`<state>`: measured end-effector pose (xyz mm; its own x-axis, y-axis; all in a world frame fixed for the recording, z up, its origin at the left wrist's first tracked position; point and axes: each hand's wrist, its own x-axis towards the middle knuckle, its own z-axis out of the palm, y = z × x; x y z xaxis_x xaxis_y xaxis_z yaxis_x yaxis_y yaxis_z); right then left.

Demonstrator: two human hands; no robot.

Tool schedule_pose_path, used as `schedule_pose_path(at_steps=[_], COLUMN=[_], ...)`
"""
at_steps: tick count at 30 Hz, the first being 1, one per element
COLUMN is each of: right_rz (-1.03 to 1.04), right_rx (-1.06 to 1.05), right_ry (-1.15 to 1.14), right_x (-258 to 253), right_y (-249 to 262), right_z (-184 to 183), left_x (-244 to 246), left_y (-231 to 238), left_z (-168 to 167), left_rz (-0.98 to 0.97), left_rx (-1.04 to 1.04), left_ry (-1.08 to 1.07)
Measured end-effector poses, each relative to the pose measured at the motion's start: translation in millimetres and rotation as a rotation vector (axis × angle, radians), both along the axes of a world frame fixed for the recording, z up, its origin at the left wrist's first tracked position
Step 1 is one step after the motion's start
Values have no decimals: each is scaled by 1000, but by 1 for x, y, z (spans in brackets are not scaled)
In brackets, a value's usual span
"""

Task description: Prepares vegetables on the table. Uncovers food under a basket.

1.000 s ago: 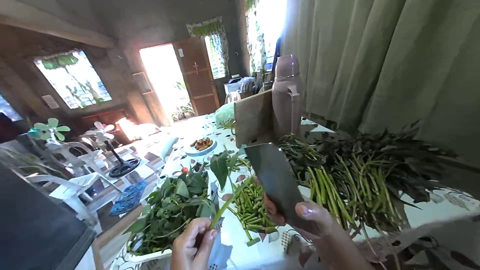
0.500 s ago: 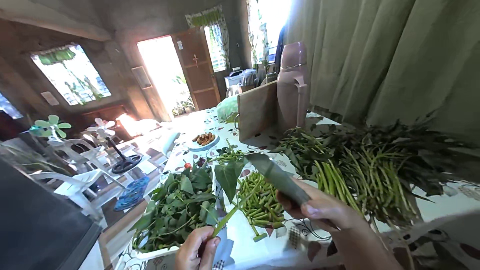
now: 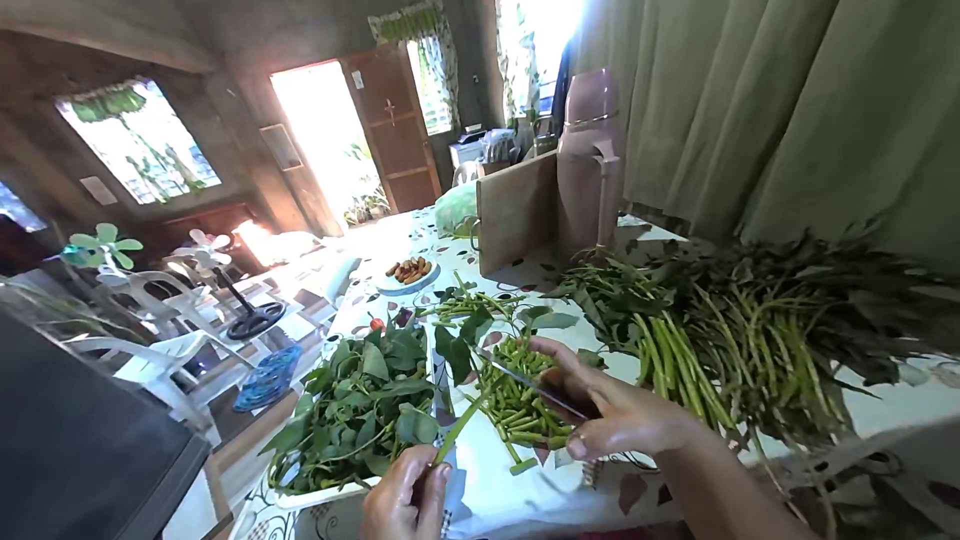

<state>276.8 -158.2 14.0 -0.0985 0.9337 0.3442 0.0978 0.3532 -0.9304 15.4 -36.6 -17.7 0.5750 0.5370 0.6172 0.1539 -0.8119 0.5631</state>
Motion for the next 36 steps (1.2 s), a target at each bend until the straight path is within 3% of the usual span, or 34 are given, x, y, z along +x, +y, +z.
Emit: schedule_pose_path(at_steps=[4, 12, 17, 21, 28, 32, 36], right_rz=[11, -377, -273, -381, 16, 252, 346], right_rx=[-28, -12, 31, 68, -316, -364, -365], right_ry=[-1, -397, -358, -368, 35, 107, 160], right_x=[-6, -44, -75, -96, -87, -81, -82], right_y=[6, 48, 90, 126, 168, 177, 183], right_z=[3, 32, 68, 83, 66, 48, 40], left_x=[2, -5, -24, -43, -65, -55, -46], left_y=[0, -6, 11, 7, 48, 63, 62], left_z=[-4, 6, 23, 29, 15, 9, 2], left_rz=[35, 42, 159, 264, 563, 540, 475], left_rx=[-10, -143, -60, -60, -101, -216, -194], left_ry=[-33, -170, -318, -311, -165, -122, -102])
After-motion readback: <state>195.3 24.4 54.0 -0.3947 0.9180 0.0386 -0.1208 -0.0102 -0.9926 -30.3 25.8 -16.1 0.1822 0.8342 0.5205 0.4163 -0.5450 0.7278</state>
